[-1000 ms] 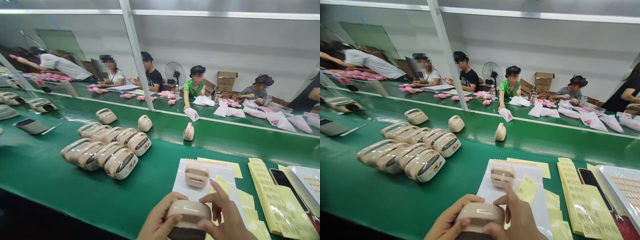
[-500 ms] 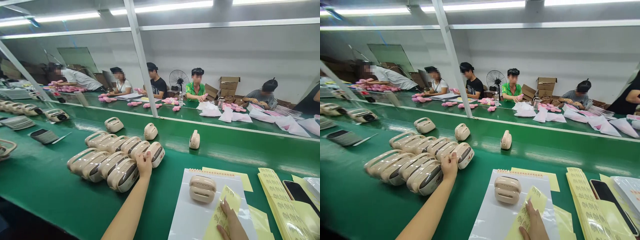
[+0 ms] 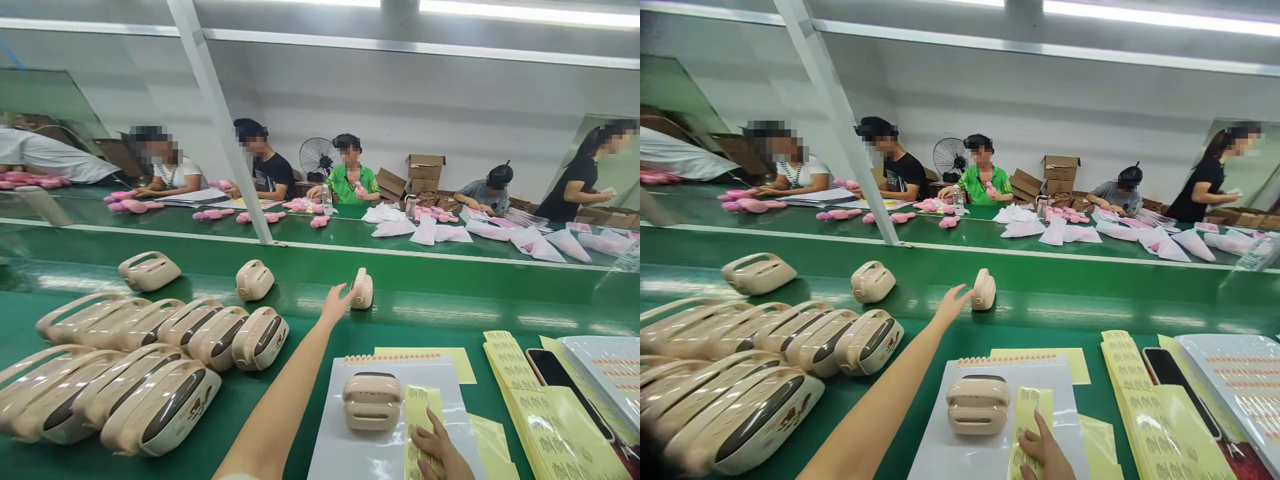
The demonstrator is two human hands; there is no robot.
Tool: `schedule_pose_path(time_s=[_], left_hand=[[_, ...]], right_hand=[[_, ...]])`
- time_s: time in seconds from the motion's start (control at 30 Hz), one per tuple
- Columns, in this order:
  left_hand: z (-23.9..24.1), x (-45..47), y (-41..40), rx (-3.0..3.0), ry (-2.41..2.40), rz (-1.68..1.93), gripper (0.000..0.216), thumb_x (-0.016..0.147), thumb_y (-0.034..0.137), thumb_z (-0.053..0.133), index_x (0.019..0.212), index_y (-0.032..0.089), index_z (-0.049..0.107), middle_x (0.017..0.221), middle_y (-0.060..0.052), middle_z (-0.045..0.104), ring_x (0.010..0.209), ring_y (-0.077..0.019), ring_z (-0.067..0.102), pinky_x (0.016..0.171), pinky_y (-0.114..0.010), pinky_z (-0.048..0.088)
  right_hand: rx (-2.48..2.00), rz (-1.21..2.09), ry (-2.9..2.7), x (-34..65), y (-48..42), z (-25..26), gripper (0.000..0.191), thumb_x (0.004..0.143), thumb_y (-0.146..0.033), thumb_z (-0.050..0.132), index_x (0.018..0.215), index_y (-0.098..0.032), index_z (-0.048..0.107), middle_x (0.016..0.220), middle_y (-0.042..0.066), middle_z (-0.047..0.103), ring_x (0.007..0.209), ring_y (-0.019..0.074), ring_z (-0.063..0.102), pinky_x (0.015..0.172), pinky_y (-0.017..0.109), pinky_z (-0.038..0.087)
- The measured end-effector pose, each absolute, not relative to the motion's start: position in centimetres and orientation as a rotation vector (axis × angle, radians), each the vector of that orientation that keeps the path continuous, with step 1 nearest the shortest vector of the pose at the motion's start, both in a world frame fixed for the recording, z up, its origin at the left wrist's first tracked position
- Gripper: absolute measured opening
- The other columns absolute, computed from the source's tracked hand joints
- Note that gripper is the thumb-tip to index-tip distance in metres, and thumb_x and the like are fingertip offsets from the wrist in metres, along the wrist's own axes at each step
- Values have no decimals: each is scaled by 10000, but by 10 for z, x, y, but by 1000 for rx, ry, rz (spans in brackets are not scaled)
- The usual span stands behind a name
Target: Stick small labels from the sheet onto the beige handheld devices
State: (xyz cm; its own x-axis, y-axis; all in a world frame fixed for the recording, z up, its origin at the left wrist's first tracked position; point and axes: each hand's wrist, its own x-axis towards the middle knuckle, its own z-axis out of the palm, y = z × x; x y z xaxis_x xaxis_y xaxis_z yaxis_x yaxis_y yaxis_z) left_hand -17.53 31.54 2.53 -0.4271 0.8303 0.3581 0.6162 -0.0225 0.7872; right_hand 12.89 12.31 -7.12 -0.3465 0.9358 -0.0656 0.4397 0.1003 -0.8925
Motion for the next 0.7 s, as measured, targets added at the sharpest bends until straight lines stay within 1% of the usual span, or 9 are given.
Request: schedule_pose_path(time_s=[0.13,0.2,0.3,0.4,0.43,0.5,0.53,0.6,0.7], left_hand=[[29,-148,340,1570,1953,1353,262,857,310,540,1074,164,563,1088,-63,603,902,-206,606,754,-407,517],[36,-142,337,1623,1933,1371,264,858,303,538,1083,167,559,1107,-67,596,921,-211,601,770,-418,512],[56,-137,315,1798,1856,1431,226,854,280,544,1046,164,576,1165,-80,578,1025,-233,567,843,-463,479],[84,-128,270,2105,1669,1477,119,858,221,507,867,163,610,1268,-126,530,1233,-286,430,941,-484,418],[93,-122,252,2220,1597,1484,141,864,198,476,828,180,611,1292,-131,521,1283,-286,372,1001,-492,355],[107,-108,217,2429,1463,1488,172,863,163,455,823,191,620,1304,-129,533,1314,-276,328,1092,-523,165],[111,-100,201,2514,1398,1485,175,858,143,460,852,194,626,1280,-126,562,1306,-259,347,1109,-506,109],[114,-84,174,2757,1222,1497,255,846,67,443,999,182,613,1250,-129,593,1297,-225,359,1121,-470,36],[110,-73,146,3181,899,1361,434,826,-29,373,1198,140,517,1248,-127,588,1308,-203,323,1114,-468,-11]], right_hand=[[-1326,1225,-1685,128,117,-71,760,777,-653,375,1385,-201,313,919,100,733,1121,281,559,1014,436,367],[-1311,1242,-1558,128,115,-66,775,773,-690,361,1373,-201,316,922,118,729,1103,294,573,1004,460,368],[-1240,1223,-1358,128,119,-43,713,790,-663,404,1345,-222,326,1058,144,683,1102,279,573,965,444,408],[-1109,1156,-1272,121,134,5,651,815,-562,497,1351,-266,278,1240,129,578,1205,243,485,995,429,380],[-1026,1157,-1273,115,141,25,665,817,-528,524,1365,-273,245,1294,126,532,1231,238,456,1009,436,364],[-860,1154,-1245,102,155,62,688,829,-468,545,1386,-288,184,1382,114,434,1282,224,386,1027,437,340],[-787,1156,-1230,94,161,77,705,825,-457,555,1389,-292,166,1413,108,391,1303,220,353,1024,433,345],[-668,1177,-1192,80,168,101,756,798,-437,590,1393,-284,150,1434,104,352,1312,221,334,1015,422,358],[-614,1145,-1031,67,166,116,727,799,-399,577,1383,-259,168,1389,99,417,1249,200,422,1020,392,351]])
